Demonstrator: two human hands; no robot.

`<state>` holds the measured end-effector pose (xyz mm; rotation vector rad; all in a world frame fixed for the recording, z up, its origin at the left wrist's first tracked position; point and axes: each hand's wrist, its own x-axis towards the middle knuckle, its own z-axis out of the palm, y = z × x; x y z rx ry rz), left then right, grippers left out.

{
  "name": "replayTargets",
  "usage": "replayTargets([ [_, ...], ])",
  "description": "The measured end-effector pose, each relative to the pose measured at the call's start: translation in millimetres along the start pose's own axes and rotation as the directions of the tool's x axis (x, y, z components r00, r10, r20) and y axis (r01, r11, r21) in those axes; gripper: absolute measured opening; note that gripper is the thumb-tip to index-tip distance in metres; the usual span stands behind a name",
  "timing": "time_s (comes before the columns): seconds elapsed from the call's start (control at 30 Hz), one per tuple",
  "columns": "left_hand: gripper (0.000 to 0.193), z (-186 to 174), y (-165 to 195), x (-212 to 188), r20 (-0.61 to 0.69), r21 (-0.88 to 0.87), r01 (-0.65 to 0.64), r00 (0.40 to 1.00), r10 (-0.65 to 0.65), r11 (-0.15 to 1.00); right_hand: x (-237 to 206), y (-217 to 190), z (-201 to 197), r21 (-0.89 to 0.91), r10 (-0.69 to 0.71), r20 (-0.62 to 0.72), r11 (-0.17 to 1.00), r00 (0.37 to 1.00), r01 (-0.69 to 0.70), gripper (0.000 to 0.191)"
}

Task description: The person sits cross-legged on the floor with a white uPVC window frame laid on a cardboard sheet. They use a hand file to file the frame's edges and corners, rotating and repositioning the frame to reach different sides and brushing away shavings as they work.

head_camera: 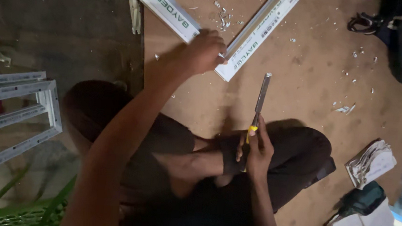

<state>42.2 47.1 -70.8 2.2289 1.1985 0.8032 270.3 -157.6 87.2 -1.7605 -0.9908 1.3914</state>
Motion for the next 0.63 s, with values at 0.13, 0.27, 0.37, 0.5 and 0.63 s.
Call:
replayTargets([
  [0.13,0.005,10,31,-9,0.006,0.146,-0.009,1.0,0.008,0.989,-5,6,-4,0.03,-0.017,0.025,0.999,1.0,0.016,0.054],
  [0.27,0.012,18,42,-14,-0.087,0.204,0.113,0.992,-0.097,0.973,-8,6,-9,0.033,-0.049,0.043,0.998,0.998,0.047,0.055],
  [0.37,0.022,-8,-5,-6,-0.302,0.553,0.203,0.953,-0.033,0.808,-11,9,-13,0.037,-0.063,0.024,0.997,0.998,0.062,0.055],
  [0.5,0.037,-89,-83,-51,-0.503,0.707,0.442,0.863,-0.046,0.552,-15,24,-24,0.006,0.002,-0.019,1.0,1.0,-0.002,0.056],
  [0.63,0.059,-128,-108,-82,-0.528,0.411,0.571,0.785,-0.325,0.711,-9,40,-31,0.017,0.012,0.002,1.0,1.0,-0.012,0.057],
])
